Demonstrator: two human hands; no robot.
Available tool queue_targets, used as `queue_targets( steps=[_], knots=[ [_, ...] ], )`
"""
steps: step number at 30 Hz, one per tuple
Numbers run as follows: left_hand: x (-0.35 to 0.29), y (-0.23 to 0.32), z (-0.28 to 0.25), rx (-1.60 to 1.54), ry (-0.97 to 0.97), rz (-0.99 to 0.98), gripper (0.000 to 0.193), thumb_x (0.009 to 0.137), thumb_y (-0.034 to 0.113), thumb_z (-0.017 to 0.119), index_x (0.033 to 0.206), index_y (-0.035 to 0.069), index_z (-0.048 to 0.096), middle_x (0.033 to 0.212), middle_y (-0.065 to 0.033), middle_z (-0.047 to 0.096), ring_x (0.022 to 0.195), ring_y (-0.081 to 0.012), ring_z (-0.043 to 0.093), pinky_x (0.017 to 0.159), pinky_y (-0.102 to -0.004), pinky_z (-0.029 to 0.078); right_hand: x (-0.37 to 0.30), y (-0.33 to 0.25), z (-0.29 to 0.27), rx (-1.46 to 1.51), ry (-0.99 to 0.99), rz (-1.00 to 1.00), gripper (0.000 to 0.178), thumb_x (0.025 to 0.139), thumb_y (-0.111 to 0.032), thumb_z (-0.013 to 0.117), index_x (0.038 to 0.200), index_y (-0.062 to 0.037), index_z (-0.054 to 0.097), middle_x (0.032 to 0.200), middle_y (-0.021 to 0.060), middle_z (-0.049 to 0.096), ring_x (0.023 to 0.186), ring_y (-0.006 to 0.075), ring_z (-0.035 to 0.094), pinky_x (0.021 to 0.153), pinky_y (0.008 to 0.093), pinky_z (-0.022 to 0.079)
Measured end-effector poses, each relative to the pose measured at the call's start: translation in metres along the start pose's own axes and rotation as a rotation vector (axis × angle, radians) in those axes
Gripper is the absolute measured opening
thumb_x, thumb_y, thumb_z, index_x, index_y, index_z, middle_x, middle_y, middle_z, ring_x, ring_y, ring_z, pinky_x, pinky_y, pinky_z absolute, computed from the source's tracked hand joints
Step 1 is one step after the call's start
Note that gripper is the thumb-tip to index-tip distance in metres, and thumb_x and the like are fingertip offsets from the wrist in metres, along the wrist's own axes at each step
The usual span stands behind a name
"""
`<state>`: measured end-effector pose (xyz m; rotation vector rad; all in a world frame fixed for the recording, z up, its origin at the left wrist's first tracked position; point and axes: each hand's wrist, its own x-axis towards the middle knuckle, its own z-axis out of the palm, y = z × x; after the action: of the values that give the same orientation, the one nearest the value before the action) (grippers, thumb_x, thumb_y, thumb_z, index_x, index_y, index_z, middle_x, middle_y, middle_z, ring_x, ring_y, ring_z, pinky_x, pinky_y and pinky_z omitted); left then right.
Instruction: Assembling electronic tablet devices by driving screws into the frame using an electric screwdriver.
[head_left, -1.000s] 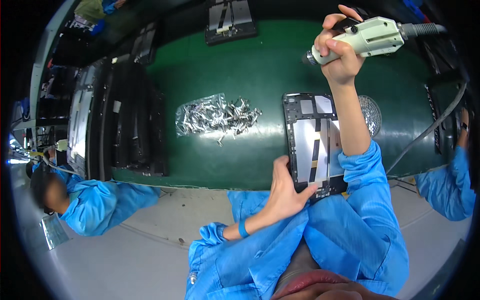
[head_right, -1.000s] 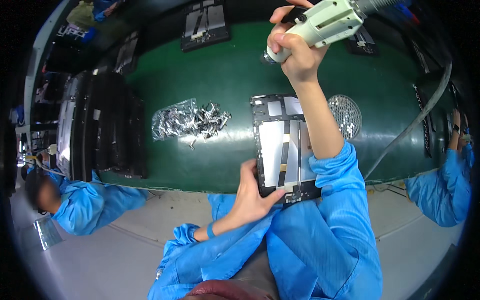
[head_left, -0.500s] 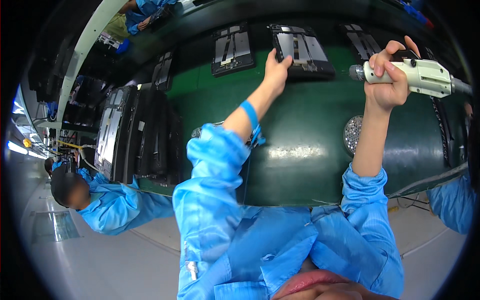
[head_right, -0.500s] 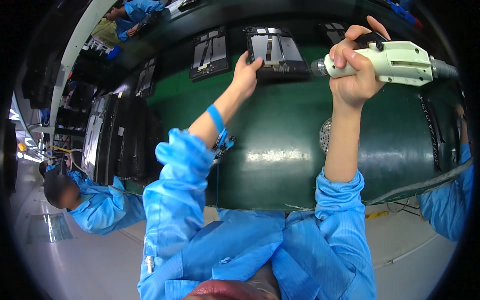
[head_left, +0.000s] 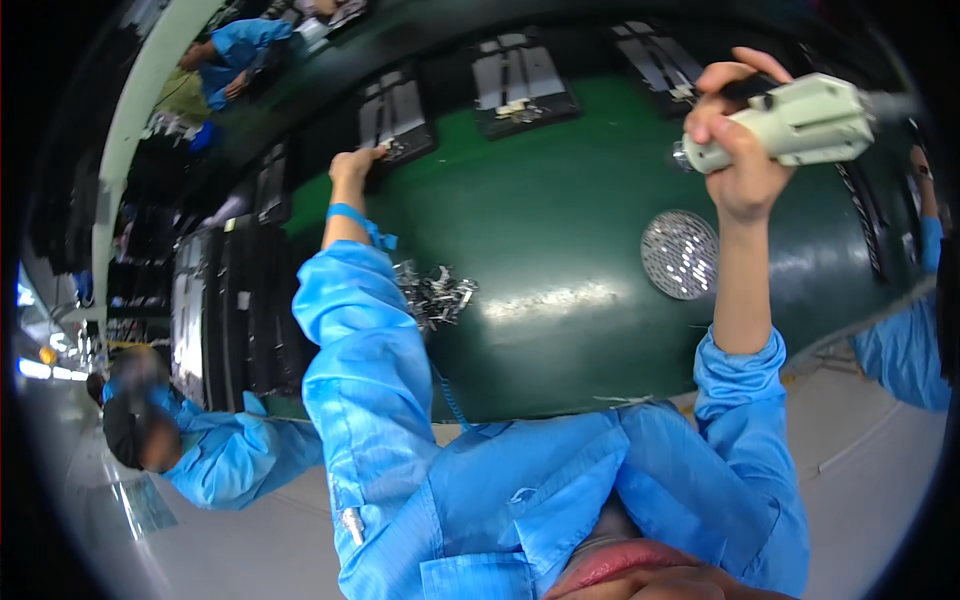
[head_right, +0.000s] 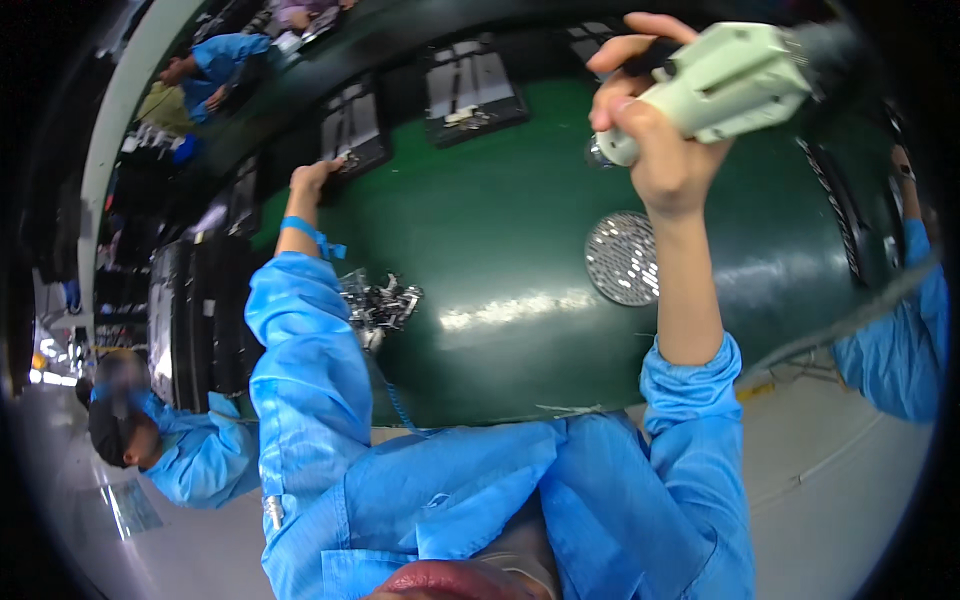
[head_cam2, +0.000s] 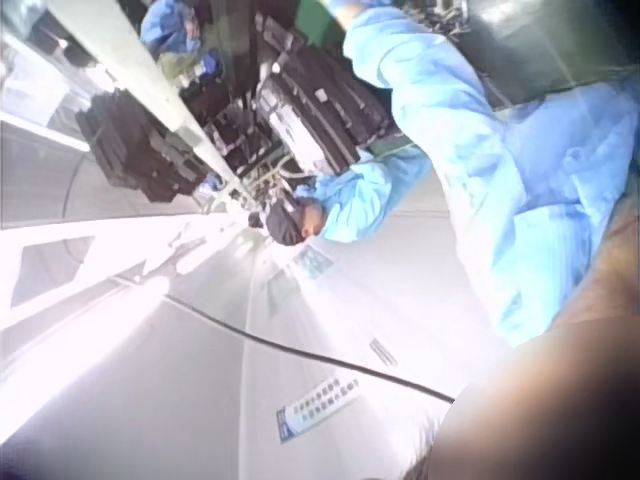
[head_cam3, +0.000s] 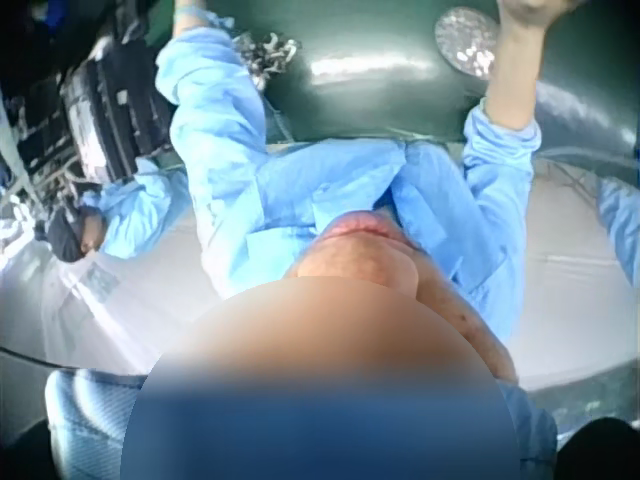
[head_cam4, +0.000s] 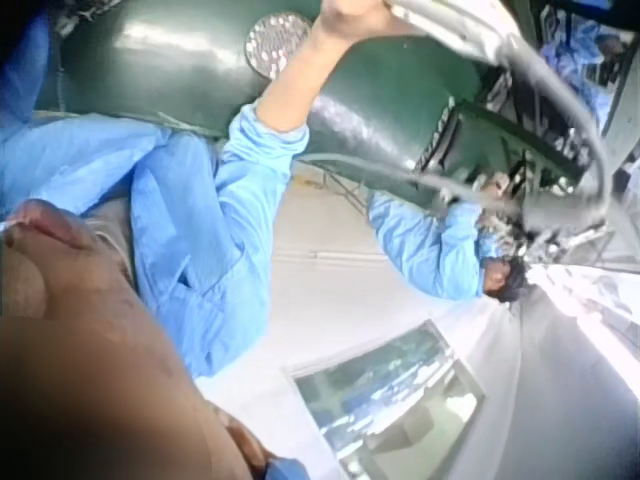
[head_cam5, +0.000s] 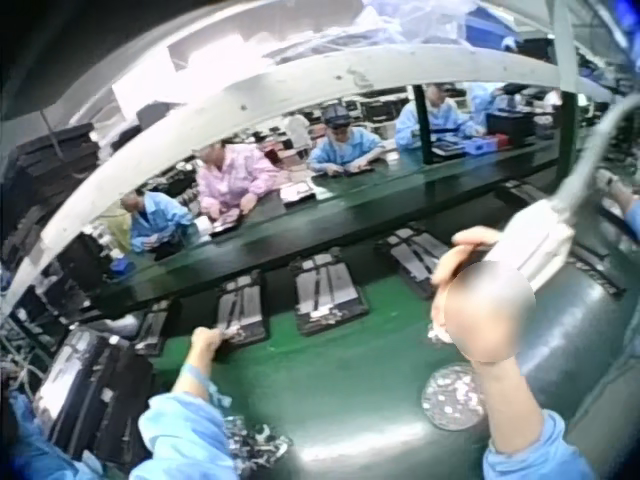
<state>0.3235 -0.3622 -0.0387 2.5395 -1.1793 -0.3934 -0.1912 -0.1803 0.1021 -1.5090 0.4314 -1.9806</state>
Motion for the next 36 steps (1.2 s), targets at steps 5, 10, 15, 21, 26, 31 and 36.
queue_targets(
  steps=[5, 10, 15, 21, 26, 31, 36],
  knots=[
    [-0.028, 0.056, 0.017, -0.651, -0.517, -0.198, 0.026, 0.079, 0.025, 0.076, 0.095, 0.006, 0.069, 0.097, -0.0082, 0.069, 0.081, -0.0209, 0.063, 0.07, -0.0353, 0.05, -0.049, 0.018, -0.06, -0.062, 0.072, 0.124, 0.049, 0.074, 0.004, 0.052, 0.122, 0.0113, 0.048, 0.089, 0.0192, 0.063, 0.053, 0.0106, 0.052, 0.048, 0.023, 0.044],
    [-0.054, 0.037, -0.048, -0.999, -0.386, -0.059, 0.022, 0.081, 0.014, 0.073, 0.095, 0.0, 0.064, 0.09, -0.0087, 0.065, 0.078, -0.0234, 0.063, 0.065, -0.0334, 0.051, -0.075, 0.029, -0.058, 0.06, -0.063, 0.182, 0.053, 0.074, 0.0, 0.053, 0.126, 0.0113, 0.046, 0.096, 0.0224, 0.064, 0.052, 0.0091, 0.05, 0.049, 0.0222, 0.044],
    [-0.251, 0.043, -0.059, -1.414, -0.613, 0.093, 0.015, 0.084, 0.007, 0.068, 0.095, -0.003, 0.065, 0.091, -0.0106, 0.067, 0.084, -0.0203, 0.065, 0.08, -0.0335, 0.053, -0.09, 0.018, -0.069, 0.029, -0.038, 0.247, 0.055, 0.073, 0.003, 0.056, 0.127, 0.0107, 0.047, 0.097, 0.0227, 0.066, 0.054, 0.0082, 0.052, 0.05, 0.0219, 0.045],
    [-0.44, -0.028, -0.017, -1.472, -0.494, 0.107, 0.036, 0.085, 0.001, 0.064, 0.118, -0.004, 0.053, 0.102, -0.0114, 0.067, 0.086, -0.0186, 0.068, 0.078, -0.03, 0.056, -0.102, 0.031, -0.054, 0.025, -0.013, 0.224, 0.05, 0.074, 0.006, 0.053, 0.124, 0.0097, 0.049, 0.094, 0.0211, 0.067, 0.053, 0.0076, 0.052, 0.05, 0.0215, 0.045],
    [-0.493, -0.055, 0.024, -1.404, -0.519, 0.042, 0.047, 0.083, 0.006, 0.068, 0.125, -0.005, 0.051, 0.11, -0.0115, 0.063, 0.099, -0.018, 0.062, 0.09, -0.03, 0.047, -0.103, 0.037, -0.054, -0.035, -0.039, 0.194, 0.048, 0.074, 0.007, 0.052, 0.122, 0.0085, 0.051, 0.092, 0.0189, 0.067, 0.054, 0.0076, 0.053, 0.05, 0.022, 0.045],
    [-0.5, -0.066, 0.029, -1.25, -0.532, 0.086, 0.05, 0.083, 0.005, 0.07, 0.127, -0.002, 0.048, 0.111, -0.0078, 0.061, 0.099, -0.0135, 0.057, 0.09, -0.0286, 0.045, -0.104, 0.037, -0.053, -0.061, -0.027, 0.234, 0.048, 0.072, 0.008, 0.05, 0.121, 0.0084, 0.051, 0.092, 0.0187, 0.067, 0.054, 0.0076, 0.053, 0.05, 0.0224, 0.045],
    [-0.478, -0.073, 0.023, -1.05, -0.571, 0.211, 0.052, 0.083, 0.007, 0.069, 0.129, -0.004, 0.047, 0.112, -0.0097, 0.062, 0.101, -0.0153, 0.058, 0.089, -0.0285, 0.046, -0.104, 0.038, -0.054, -0.071, -0.027, 0.256, 0.048, 0.072, 0.008, 0.051, 0.12, 0.008, 0.052, 0.091, 0.0194, 0.067, 0.053, 0.0079, 0.053, 0.051, 0.0225, 0.045]
  ],
)
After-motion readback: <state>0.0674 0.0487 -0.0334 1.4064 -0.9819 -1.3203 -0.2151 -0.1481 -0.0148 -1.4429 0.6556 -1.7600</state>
